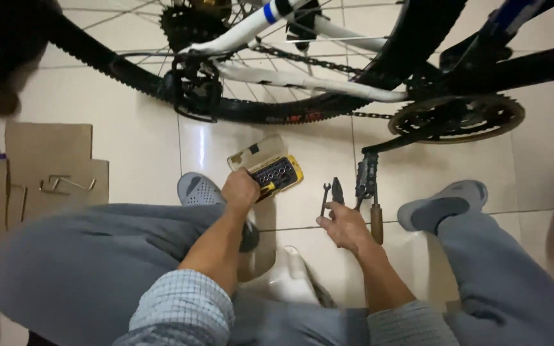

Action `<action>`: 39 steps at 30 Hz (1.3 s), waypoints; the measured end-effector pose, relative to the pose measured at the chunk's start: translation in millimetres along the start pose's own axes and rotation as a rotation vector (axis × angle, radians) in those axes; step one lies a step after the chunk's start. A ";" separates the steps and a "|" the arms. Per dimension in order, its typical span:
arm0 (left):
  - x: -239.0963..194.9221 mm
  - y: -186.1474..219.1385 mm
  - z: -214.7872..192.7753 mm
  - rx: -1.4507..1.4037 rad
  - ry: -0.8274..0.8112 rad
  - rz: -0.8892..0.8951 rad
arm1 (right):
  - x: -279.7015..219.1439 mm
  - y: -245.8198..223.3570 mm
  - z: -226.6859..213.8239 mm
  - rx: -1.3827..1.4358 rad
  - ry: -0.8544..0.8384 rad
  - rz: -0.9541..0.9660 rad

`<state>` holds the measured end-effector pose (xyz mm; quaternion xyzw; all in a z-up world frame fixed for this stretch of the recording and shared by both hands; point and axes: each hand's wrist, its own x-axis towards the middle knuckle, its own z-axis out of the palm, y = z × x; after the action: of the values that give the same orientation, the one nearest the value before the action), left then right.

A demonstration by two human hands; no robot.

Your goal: The person sits on the floor and works on the rear derailleur and chain of a white bicycle. They use a screwdriver to adjust the derailleur and a wrench to tighten bolts on the crankset. The person also selects different bits from a yellow toolkit to perform the adjustments.

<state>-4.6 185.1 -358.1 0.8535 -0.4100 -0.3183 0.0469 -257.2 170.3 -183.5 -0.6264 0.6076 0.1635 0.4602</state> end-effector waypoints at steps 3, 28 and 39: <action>-11.7 -8.2 -5.6 -0.020 -0.026 -0.029 | 4.2 -1.4 3.6 -0.037 -0.026 0.048; -6.7 -13.7 11.3 0.043 -0.104 0.062 | 55.4 22.1 39.7 -0.136 -0.085 0.017; -9.8 -3.4 9.7 0.049 -0.183 0.076 | 61.5 12.3 47.3 -0.071 -0.128 0.017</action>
<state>-12.5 196.3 -362.0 0.8055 -0.4521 -0.3830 0.0005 -238.9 171.4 -259.9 -0.6255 0.5760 0.2286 0.4740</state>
